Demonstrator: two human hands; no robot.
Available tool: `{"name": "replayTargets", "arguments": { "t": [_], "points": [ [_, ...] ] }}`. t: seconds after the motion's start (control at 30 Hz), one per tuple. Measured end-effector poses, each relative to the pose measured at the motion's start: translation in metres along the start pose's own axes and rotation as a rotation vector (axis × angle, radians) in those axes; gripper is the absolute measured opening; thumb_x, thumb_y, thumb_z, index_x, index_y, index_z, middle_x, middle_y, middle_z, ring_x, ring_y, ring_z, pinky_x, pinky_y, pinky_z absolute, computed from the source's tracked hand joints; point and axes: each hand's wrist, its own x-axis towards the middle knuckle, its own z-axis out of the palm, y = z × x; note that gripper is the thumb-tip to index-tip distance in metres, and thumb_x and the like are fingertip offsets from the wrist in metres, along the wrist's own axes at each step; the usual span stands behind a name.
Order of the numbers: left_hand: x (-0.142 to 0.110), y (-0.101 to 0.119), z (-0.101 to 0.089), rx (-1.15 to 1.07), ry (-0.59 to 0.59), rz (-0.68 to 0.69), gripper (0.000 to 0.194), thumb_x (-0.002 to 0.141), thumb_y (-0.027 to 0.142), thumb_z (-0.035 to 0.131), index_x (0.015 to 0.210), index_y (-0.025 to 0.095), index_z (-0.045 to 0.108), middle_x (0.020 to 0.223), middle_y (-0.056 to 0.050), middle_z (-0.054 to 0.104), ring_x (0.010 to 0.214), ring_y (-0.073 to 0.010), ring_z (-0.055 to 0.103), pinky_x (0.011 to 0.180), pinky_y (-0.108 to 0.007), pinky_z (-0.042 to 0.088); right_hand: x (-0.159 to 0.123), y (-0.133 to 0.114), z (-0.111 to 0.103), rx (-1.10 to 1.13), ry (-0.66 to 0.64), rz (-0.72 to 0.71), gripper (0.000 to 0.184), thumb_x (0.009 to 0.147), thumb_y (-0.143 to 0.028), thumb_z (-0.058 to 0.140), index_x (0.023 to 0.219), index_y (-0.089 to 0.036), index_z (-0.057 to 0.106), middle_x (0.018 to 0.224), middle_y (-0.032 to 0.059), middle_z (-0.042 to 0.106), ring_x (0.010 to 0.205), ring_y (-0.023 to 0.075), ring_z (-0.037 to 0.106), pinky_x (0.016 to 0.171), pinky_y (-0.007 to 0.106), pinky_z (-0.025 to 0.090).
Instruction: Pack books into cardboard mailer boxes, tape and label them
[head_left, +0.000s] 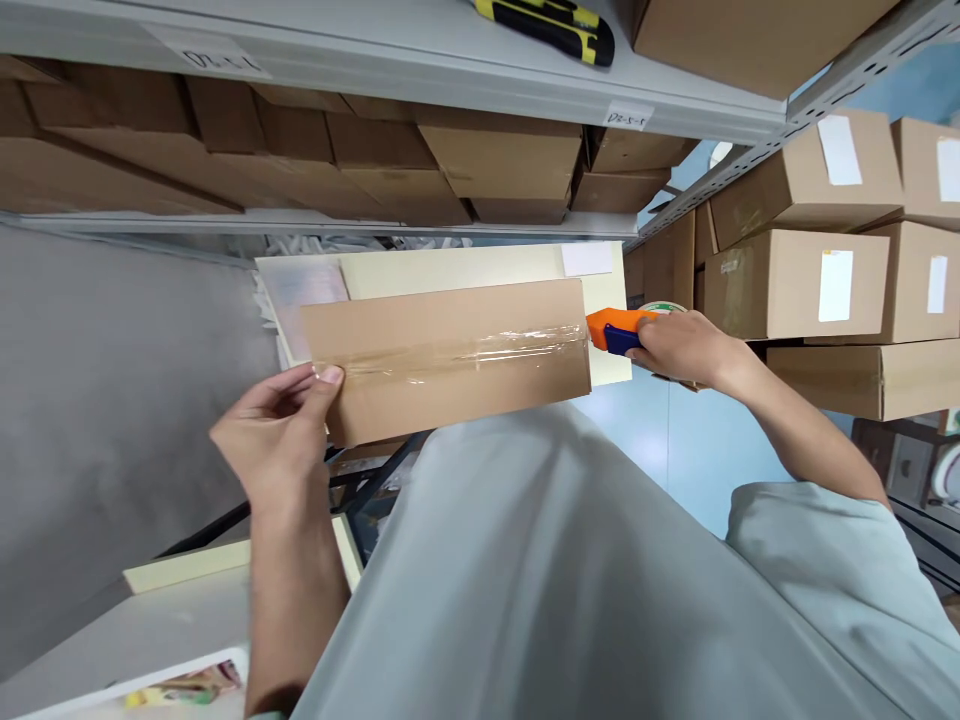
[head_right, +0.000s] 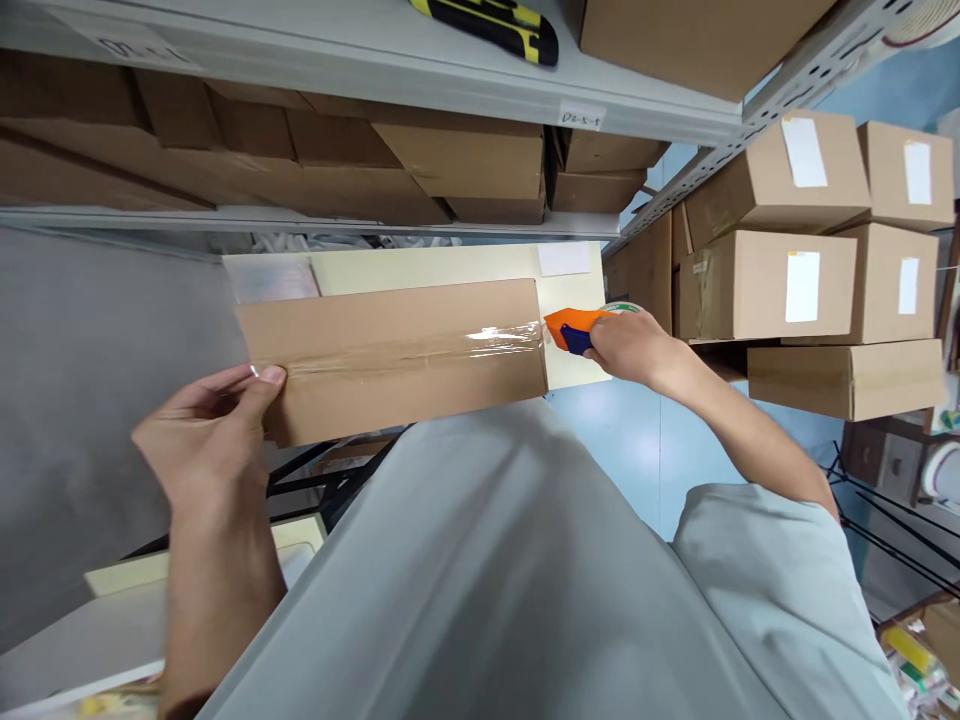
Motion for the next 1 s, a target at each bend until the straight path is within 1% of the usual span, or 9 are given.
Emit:
{"name": "replayTargets", "arguments": {
  "t": [0.13,0.27,0.33,0.43,0.53,0.67,0.77,0.9,1.0],
  "points": [
    [0.007,-0.001,-0.004,-0.022,-0.094,0.011,0.032,0.06,0.024,0.087,0.09,0.014,0.078,0.078,0.0,0.074,0.071,-0.0124,0.062,0.081,-0.031,0.061,-0.003,0.004,0.006,-0.069,0.091,0.204,0.033,0.107,-0.04,0.055,0.105,-0.013,0.075,0.103,0.0223,0.077,0.102,0.0378,0.074,0.086,0.043,0.05],
    [0.018,-0.008,-0.015,0.082,-0.184,0.051,0.04,0.063,0.036,0.088,0.095,0.017,0.076,0.085,-0.002,0.075,0.074,-0.0177,0.063,0.084,-0.039,0.062,-0.016,0.01,0.002,-0.093,0.145,0.371,0.035,0.109,-0.038,0.05,0.113,-0.012,0.072,0.115,0.0256,0.076,0.107,0.039,0.075,0.084,0.043,0.052],
    [0.019,-0.003,-0.019,0.195,-0.165,0.22,0.049,0.066,0.04,0.088,0.107,0.017,0.076,0.102,-0.008,0.076,0.088,-0.0245,0.068,0.094,-0.047,0.062,-0.03,0.006,-0.004,-0.078,0.243,0.348,0.041,0.111,-0.045,0.045,0.118,-0.012,0.069,0.112,0.0249,0.076,0.103,0.0388,0.075,0.08,0.043,0.052],
    [0.004,0.024,-0.015,0.189,-0.152,0.599,0.05,0.078,0.036,0.081,0.124,0.018,0.073,0.127,-0.014,0.072,0.119,-0.0344,0.067,0.112,-0.055,0.053,-0.052,-0.011,-0.023,-0.074,0.386,0.281,0.049,0.112,-0.053,0.038,0.123,-0.012,0.063,0.109,0.0233,0.076,0.096,0.0386,0.075,0.076,0.043,0.052],
    [-0.025,0.067,0.004,0.018,-0.418,0.841,0.031,0.096,0.027,0.066,0.126,0.026,0.073,0.128,-0.009,0.074,0.126,-0.03,0.067,0.116,-0.049,0.052,-0.062,-0.037,-0.054,-0.072,0.484,0.162,0.047,0.112,-0.053,0.037,0.125,-0.014,0.06,0.112,0.0221,0.076,0.098,0.0385,0.076,0.08,0.043,0.052],
    [-0.05,0.123,0.042,-0.081,-0.643,1.128,0.037,0.102,0.021,0.058,0.135,0.029,0.071,0.138,-0.008,0.072,0.133,-0.0279,0.064,0.118,-0.048,0.053,-0.046,-0.082,-0.107,-0.117,0.583,0.025,0.041,0.114,-0.049,0.041,0.13,-0.015,0.056,0.123,0.0225,0.076,0.112,0.0376,0.075,0.089,0.04,0.052],
    [-0.039,0.147,0.068,-0.047,-0.614,1.182,0.047,0.101,0.019,0.057,0.147,0.025,0.062,0.148,-0.013,0.064,0.139,-0.0304,0.06,0.119,-0.05,0.052,-0.019,-0.118,-0.148,-0.163,0.638,-0.03,0.042,0.114,-0.047,0.041,0.134,-0.013,0.054,0.126,0.0243,0.076,0.115,0.0369,0.075,0.09,0.038,0.051],
    [0.001,0.162,0.093,0.053,-0.491,1.112,0.062,0.098,0.018,0.055,0.159,0.016,0.049,0.15,-0.021,0.059,0.14,-0.0342,0.061,0.118,-0.052,0.053,0.024,-0.16,-0.197,-0.172,0.689,-0.067,0.047,0.113,-0.046,0.041,0.138,-0.008,0.053,0.132,0.0284,0.073,0.12,0.0388,0.073,0.093,0.039,0.052],
    [0.031,0.171,0.105,0.117,-0.408,1.048,0.071,0.096,0.015,0.053,0.165,0.01,0.04,0.162,-0.027,0.05,0.149,-0.0373,0.055,0.122,-0.054,0.049,0.058,-0.184,-0.228,-0.153,0.672,-0.084,0.051,0.112,-0.045,0.04,0.143,-0.005,0.05,0.138,0.0306,0.07,0.122,0.0392,0.072,0.094,0.04,0.053]
  ]
}}
